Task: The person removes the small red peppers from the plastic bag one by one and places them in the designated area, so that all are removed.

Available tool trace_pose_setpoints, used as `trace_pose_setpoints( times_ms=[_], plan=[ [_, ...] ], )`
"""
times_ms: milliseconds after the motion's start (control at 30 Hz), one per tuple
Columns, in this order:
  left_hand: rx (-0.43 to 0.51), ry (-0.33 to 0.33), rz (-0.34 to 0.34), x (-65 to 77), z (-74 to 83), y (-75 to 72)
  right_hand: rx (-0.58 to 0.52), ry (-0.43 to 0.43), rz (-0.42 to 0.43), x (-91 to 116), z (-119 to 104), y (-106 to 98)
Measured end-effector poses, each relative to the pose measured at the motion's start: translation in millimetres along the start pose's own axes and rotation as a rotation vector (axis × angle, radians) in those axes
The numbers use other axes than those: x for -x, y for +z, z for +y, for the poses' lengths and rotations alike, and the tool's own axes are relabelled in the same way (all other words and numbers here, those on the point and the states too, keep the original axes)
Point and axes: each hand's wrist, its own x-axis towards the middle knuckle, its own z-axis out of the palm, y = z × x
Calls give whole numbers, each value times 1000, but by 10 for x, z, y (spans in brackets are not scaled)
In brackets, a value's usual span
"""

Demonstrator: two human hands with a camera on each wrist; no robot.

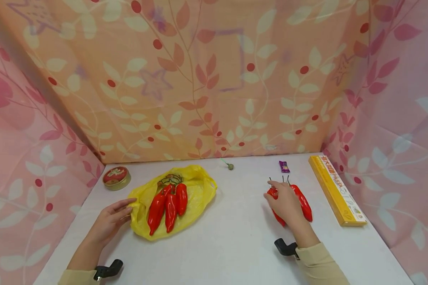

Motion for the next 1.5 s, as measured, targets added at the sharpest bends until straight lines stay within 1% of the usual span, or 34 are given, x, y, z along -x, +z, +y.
trace_pose_setpoints(
  times_ms=[167, 433, 633, 700, 900, 1100, 1333, 1500],
  plan=[
    [9, -2, -2, -9, 2, 1, -85, -52, 7, -46, -188, 33],
    [17, -7, 7, -9, 2, 4, -183, -122, 7, -133, -545, 176],
    [29, 32, -16, -3, -8, -3, -221, -176, 6, -207, -809, 311],
    [30, 39, -25, 1, -13, -8, -230, -181, -8, -234, -879, 357],
    [31, 42, -18, 20, -12, -10, -273, -194, -58, -303, -1092, 493],
    [34, 56, -22, 24, 3, -3, -350, -224, -110, -365, -1340, 631],
    [40, 29, -10, 32, 21, 10, -381, -241, -171, -389, -1646, 823],
    [38, 20, -12, 22, 26, 26, -404, -259, -215, -431, -1796, 971]
  ],
)
